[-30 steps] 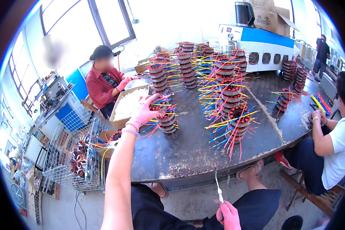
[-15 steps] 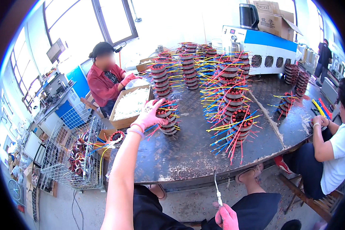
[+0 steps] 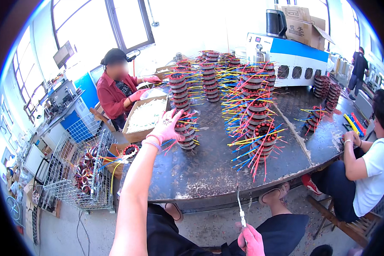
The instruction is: The person uses a handheld heating tool to melt and secure wire connections on a motor stator by hand and then places the finished component onto a stack on the table.
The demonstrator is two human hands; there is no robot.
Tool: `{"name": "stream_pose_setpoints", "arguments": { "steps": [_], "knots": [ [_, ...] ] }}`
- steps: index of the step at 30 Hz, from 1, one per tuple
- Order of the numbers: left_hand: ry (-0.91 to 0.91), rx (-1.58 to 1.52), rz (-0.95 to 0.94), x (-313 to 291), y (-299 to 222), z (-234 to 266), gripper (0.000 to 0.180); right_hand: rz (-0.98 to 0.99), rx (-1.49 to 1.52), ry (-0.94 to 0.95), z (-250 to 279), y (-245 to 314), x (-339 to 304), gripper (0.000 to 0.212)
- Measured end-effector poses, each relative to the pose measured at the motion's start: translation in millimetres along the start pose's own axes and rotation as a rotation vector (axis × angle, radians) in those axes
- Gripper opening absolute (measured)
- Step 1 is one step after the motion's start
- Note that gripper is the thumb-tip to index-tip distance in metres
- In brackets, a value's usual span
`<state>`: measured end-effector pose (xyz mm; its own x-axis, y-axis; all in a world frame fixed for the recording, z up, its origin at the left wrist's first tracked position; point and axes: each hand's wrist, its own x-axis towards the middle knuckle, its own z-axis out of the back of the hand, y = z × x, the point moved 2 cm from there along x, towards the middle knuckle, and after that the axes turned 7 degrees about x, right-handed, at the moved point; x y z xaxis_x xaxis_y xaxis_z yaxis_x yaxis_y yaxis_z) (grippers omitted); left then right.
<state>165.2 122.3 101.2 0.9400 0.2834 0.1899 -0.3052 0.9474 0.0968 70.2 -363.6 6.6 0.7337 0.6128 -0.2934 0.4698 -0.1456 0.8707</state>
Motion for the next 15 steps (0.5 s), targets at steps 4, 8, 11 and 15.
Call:
{"name": "stream_pose_setpoints", "arguments": {
  "steps": [4,8,11,15],
  "knots": [
    [-0.030,0.037,-0.055,-8,-8,20,0.116,0.016,0.019,-0.050,6,9,-7,0.035],
    [-0.246,-0.372,-0.175,-18,-31,41,0.070,0.061,0.040,-0.095,20,14,-12,0.034],
    [-0.188,-0.503,-0.347,-16,-133,65,0.049,0.065,0.042,-0.141,38,20,-15,0.028],
    [-0.235,-0.500,-0.422,-3,-235,56,0.062,0.039,0.133,-0.145,51,26,-15,0.043]
  ]
}}
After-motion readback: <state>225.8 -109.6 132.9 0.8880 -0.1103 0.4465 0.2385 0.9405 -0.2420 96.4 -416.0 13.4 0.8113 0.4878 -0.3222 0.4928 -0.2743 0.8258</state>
